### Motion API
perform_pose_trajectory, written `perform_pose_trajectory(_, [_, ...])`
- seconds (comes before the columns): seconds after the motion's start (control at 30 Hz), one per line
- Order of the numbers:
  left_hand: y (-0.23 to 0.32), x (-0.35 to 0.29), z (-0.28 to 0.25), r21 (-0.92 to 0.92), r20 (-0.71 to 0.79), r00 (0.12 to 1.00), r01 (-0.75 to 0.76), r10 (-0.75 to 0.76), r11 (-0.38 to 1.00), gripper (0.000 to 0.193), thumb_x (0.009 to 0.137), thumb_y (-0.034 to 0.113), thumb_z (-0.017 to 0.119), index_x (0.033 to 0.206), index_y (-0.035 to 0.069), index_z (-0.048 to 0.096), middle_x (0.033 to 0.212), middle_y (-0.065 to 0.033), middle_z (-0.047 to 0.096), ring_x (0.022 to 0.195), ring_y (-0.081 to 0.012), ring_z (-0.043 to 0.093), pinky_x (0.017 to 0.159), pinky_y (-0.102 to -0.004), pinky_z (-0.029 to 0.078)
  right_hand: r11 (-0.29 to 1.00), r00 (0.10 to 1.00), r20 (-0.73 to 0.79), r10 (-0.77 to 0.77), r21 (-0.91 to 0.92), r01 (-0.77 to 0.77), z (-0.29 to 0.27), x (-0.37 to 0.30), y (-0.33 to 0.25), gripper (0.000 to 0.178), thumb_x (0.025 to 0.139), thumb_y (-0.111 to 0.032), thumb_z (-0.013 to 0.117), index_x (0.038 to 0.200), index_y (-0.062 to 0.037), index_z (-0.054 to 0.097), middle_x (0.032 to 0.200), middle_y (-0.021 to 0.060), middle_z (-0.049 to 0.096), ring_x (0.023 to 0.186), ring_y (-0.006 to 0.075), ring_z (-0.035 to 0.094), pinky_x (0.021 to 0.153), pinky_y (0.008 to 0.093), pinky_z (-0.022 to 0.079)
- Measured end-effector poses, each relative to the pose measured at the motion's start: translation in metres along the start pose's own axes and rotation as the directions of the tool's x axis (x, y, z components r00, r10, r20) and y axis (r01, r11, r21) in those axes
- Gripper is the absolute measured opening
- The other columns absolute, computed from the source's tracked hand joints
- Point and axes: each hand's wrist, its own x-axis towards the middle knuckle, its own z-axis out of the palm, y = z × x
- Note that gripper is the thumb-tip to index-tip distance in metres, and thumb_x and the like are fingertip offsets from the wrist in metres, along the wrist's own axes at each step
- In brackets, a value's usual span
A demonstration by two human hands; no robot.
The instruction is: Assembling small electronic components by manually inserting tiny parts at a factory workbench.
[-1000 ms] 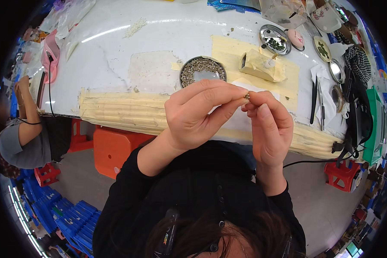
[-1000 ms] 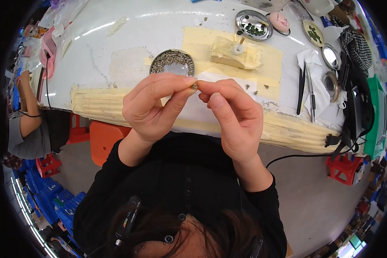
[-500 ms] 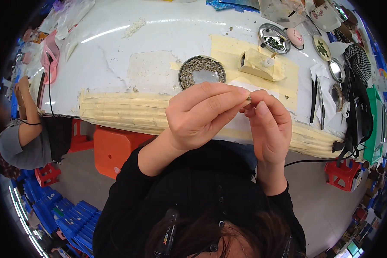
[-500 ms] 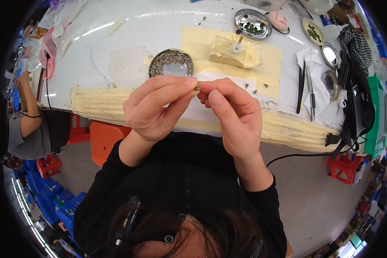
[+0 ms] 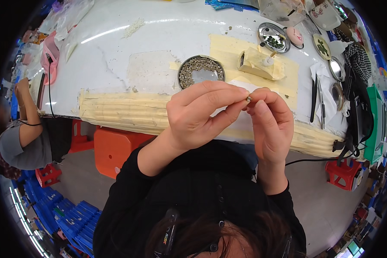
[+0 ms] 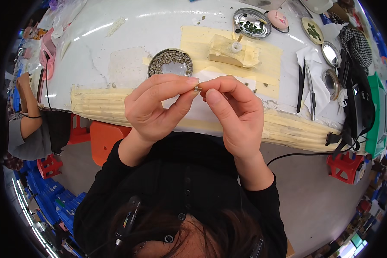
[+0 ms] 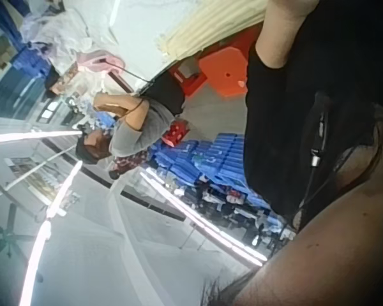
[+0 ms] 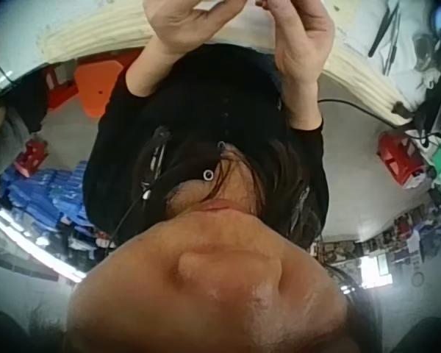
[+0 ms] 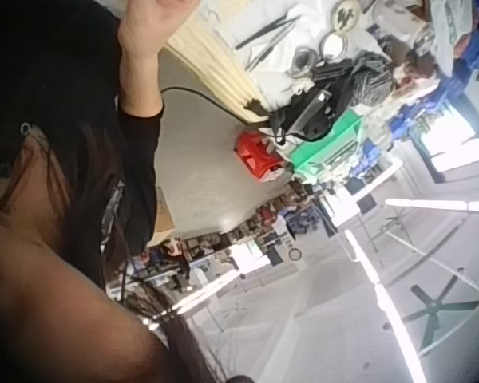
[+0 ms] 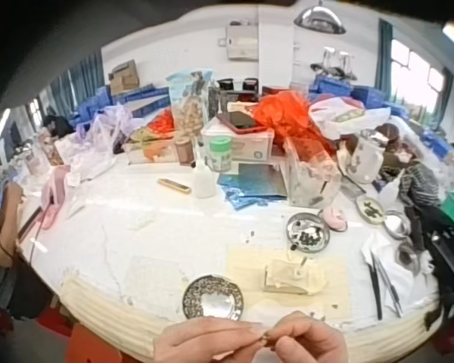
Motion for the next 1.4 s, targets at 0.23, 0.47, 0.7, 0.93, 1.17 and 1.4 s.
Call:
perform_pose_trajectory(0.23, [-0.003, -0.005, -0.006, -0.353, 0.137, 0.921, 0.389, -0.365, 0.851, 0.014, 0.084, -0.008, 0.066, 0.097, -0.006, 0.065, 0.090, -0.0131, 0.068, 0.079, -0.0170, 0.067, 0.069, -0.0259, 0.055, 0.665, 0.901, 0.118, -0.417, -0.637, 0.391, 0.006, 0.001, -0.001, 0.021, 0.084, 0.006, 0.064, 0.104, 0.0039, 0.067, 0.092, 0.0092, 0.062, 0.086, 0.0178, 0.058, 0.078, 0.0276, 0.045])
perform_pose_trajectory(0.47, [-0.005, -0.005, -0.005, -0.586, 0.188, 0.858, 0.488, -0.478, 0.647, 0.013, 0.085, -0.005, 0.067, 0.098, -0.006, 0.068, 0.089, -0.0096, 0.067, 0.080, -0.0135, 0.068, 0.070, -0.0224, 0.056, 0.490, 0.851, 0.203, -0.484, -0.743, 0.456, 0.005, 0.003, 0.002, 0.024, 0.079, 0.008, 0.066, 0.102, 0.0016, 0.069, 0.091, 0.0095, 0.063, 0.082, 0.0189, 0.058, 0.072, 0.0274, 0.046])
perform_pose_trajectory(0.7, [-0.004, -0.001, -0.009, -0.704, 0.357, 0.731, 0.620, -0.581, 0.348, 0.012, 0.089, 0.000, 0.066, 0.099, -0.005, 0.066, 0.087, -0.0105, 0.070, 0.077, -0.0134, 0.068, 0.071, -0.0243, 0.058, 0.459, 0.815, 0.186, -0.549, -0.748, 0.480, 0.006, 0.007, 0.002, 0.028, 0.074, 0.007, 0.071, 0.101, -0.0023, 0.071, 0.089, 0.0079, 0.065, 0.078, 0.0200, 0.059, 0.068, 0.0276, 0.048])
perform_pose_trajectory(0.93, [-0.010, 0.002, -0.015, -0.683, 0.590, 0.618, 0.725, -0.520, 0.086, 0.012, 0.090, 0.008, 0.066, 0.097, -0.002, 0.066, 0.085, -0.0107, 0.070, 0.074, -0.0140, 0.069, 0.066, -0.0242, 0.057, 0.382, 0.787, 0.314, -0.532, -0.740, 0.554, 0.001, 0.016, -0.007, 0.026, 0.073, 0.004, 0.075, 0.098, -0.0035, 0.072, 0.089, 0.0066, 0.065, 0.078, 0.0193, 0.059, 0.067, 0.0272, 0.047])
perform_pose_trajectory(1.17, [-0.012, 0.002, -0.016, -0.658, 0.672, 0.563, 0.752, -0.480, -0.038, 0.013, 0.091, 0.010, 0.066, 0.096, -0.001, 0.066, 0.085, -0.0116, 0.070, 0.073, -0.0147, 0.069, 0.065, -0.0237, 0.056, 0.512, 0.842, 0.295, -0.452, -0.687, 0.516, 0.003, 0.018, -0.014, 0.019, 0.076, 0.004, 0.073, 0.094, -0.0018, 0.071, 0.088, 0.0078, 0.064, 0.077, 0.0187, 0.061, 0.066, 0.0271, 0.048])
perform_pose_trajectory(1.4, [-0.011, 0.002, -0.016, -0.641, 0.677, 0.541, 0.767, -0.499, -0.038, 0.013, 0.090, 0.010, 0.067, 0.097, -0.001, 0.066, 0.085, -0.0114, 0.070, 0.073, -0.0148, 0.069, 0.064, -0.0233, 0.055, 0.547, 0.857, 0.272, -0.438, -0.676, 0.494, 0.003, 0.018, -0.012, 0.014, 0.078, 0.005, 0.070, 0.092, -0.0007, 0.069, 0.088, 0.0085, 0.064, 0.076, 0.0190, 0.061, 0.066, 0.0268, 0.048])
